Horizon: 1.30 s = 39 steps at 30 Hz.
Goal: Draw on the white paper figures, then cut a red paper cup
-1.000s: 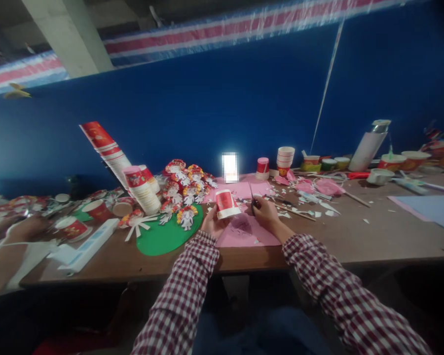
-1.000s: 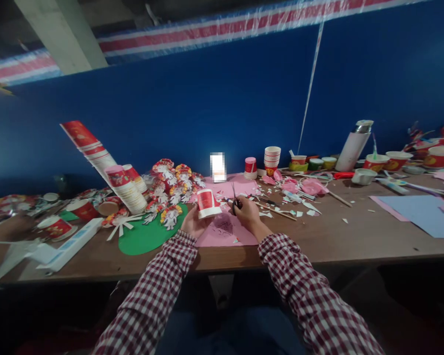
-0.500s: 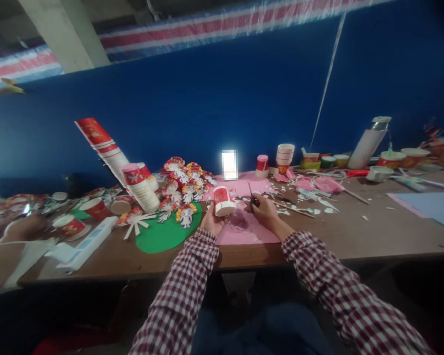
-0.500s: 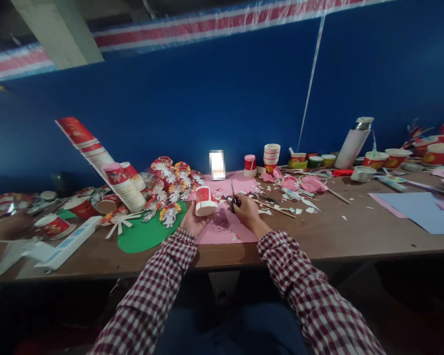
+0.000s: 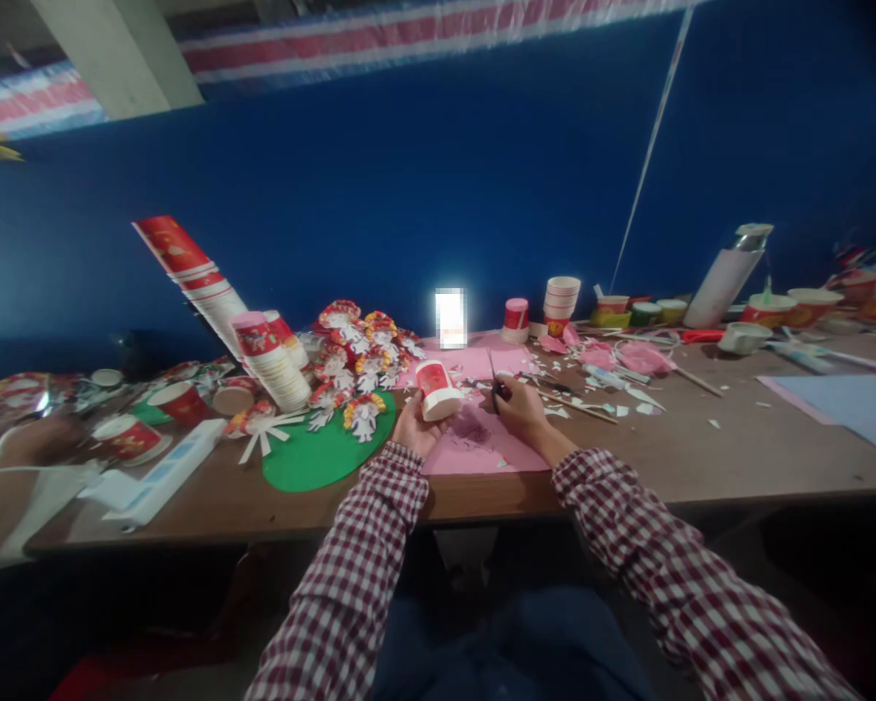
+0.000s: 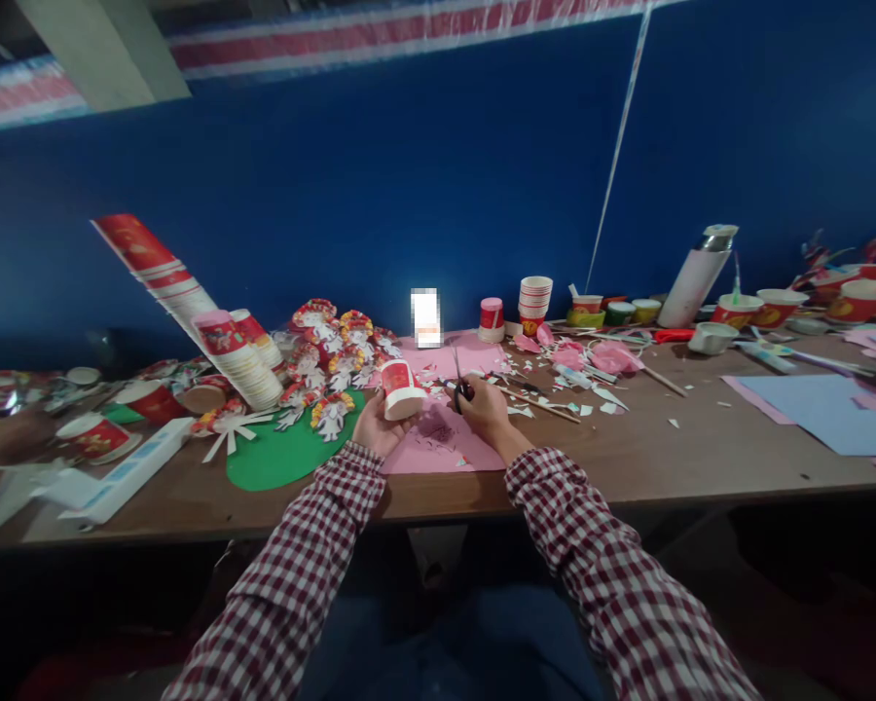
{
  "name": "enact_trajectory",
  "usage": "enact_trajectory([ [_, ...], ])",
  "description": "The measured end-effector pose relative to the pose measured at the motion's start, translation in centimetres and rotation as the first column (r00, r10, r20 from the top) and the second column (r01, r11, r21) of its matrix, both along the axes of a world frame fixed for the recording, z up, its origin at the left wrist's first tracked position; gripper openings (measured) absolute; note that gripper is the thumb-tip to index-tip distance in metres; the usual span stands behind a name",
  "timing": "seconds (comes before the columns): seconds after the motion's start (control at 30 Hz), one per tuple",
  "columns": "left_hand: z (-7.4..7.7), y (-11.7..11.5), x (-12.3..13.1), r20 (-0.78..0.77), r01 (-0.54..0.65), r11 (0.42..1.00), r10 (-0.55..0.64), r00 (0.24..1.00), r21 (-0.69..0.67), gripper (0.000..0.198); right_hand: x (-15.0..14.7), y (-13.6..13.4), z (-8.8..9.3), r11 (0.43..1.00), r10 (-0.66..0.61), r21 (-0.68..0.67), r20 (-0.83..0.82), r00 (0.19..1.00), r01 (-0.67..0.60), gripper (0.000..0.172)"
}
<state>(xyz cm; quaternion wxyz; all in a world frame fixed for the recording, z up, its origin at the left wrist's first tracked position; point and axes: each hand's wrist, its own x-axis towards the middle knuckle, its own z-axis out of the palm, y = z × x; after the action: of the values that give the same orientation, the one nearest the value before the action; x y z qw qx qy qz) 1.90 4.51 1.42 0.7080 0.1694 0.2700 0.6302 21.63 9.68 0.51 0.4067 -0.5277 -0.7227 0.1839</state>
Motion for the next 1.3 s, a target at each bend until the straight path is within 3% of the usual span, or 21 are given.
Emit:
enact_trajectory([
  [0.2,-0.2,-0.2,0.1,-0.064,0.004,1.0,-0.003,0.998,0.011,0.046,0.1,0.2,-0.1,0.999,-0.006,0.042,0.056,0.998,0.003,0.034],
  [0.43,-0.1,-0.1,-0.1,-0.002,-0.005,1.0,0.005,1.0,0.015,0.047,0.0,-0.1,0.1,1.0,0.007,0.015,0.029,1.0,-0.007,0.033],
  [0.93,-0.6,0.4,-0.1,-0.026,-0.01,1.0,0.01,1.0,-0.001,0.044,0.0,-0.3,0.2,1.0,0.012,-0.001,0.044,0.999,-0.012,0.03],
  [1.1,-0.6,0.4,0.0,-0.027,-0.095,0.995,0.095,0.995,0.0,0.036,0.2,0.0,0.6,0.998,0.058,-0.022,-0.053,0.997,-0.059,0.035],
  [1.3,-0.6,0.4,0.1,-0.032,-0.13,0.992,0.13,0.991,0.005,0.022,0.2,0.6,2.6,0.983,0.17,-0.039,-0.199,0.965,-0.181,0.046],
])
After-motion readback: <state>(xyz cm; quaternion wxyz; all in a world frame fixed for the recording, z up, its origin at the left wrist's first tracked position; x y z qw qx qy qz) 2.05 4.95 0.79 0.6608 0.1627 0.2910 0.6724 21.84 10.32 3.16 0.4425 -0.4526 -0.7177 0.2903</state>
